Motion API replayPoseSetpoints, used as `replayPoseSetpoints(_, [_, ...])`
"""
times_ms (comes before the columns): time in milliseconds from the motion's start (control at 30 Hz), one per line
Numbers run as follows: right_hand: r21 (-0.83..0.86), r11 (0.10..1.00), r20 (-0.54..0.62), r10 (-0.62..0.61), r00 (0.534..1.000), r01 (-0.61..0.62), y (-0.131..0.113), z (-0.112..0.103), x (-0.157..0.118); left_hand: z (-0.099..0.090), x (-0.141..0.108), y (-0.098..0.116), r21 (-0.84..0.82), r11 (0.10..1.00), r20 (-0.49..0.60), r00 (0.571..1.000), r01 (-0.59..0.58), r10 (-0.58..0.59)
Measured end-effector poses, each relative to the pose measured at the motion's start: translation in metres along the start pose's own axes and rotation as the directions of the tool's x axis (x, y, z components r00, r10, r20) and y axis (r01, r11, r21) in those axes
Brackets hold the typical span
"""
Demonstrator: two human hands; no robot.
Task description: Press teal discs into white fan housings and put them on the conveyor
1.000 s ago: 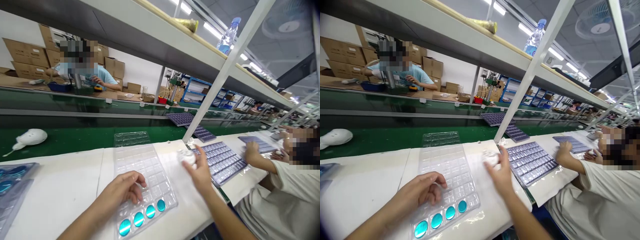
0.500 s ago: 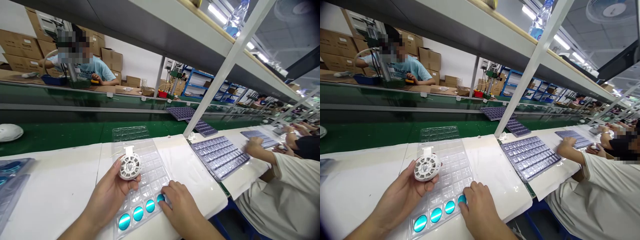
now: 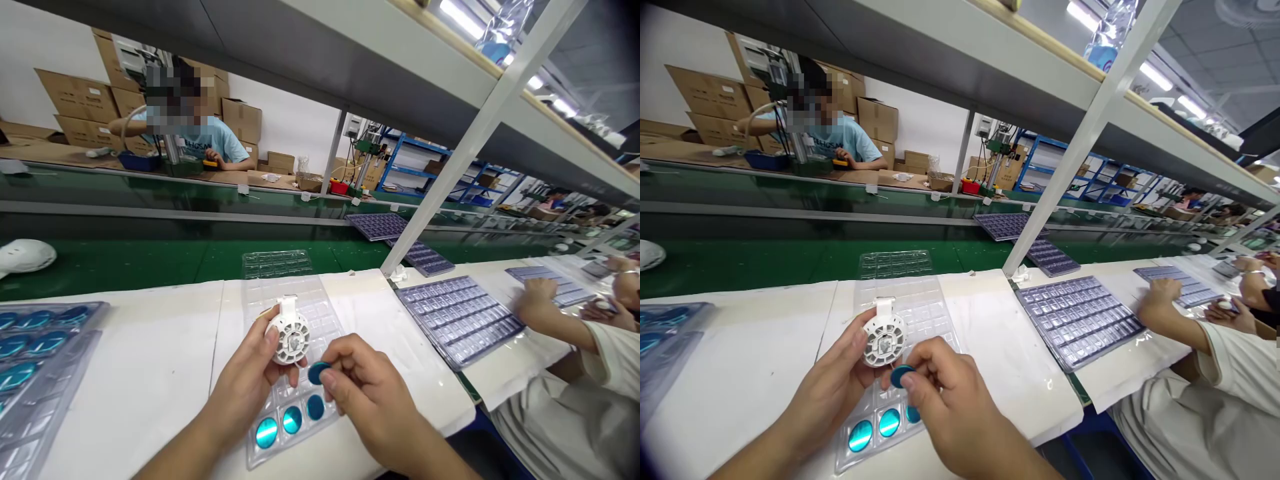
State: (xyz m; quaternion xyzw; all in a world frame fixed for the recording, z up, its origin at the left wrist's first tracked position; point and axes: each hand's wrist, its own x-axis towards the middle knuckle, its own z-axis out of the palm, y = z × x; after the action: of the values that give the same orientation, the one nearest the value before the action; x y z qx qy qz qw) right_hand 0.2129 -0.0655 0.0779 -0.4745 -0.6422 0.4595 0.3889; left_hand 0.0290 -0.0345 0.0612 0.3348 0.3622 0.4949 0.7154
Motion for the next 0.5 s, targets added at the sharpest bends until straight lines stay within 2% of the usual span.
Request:
replayPoseSetpoints(133, [-0.095,0.973,-0.096,-0.217,0.971,0.208,-0.006,0.019,0.012,0.004,-0.005,0.001,0.002,1.0,-0.032,0.999,0.0,0.0])
replayPoseSetpoints(233, [-0.21,0.93,-0.14,-0.335,0.932,0.303,-0.006,0.026,0.019,0.001,-0.005,0.0,0.021,1.0,-0.018,1.0,0.005,-0.004])
replayPoseSetpoints(400, [-0.259,0.907,-0.163,-0.379,0.911,0.331,-0.002,0.03,0.022,-0.005,-0.004,-0.004,0.062,0.998,0.021,1.0,-0.005,0.004])
replayPoseSetpoints(500, [-0.253,0.916,-0.177,-0.36,0.916,0.311,0.001,0.031,0.022,-0.006,-0.003,-0.005,0.064,0.998,0.048,0.999,-0.007,0.004])
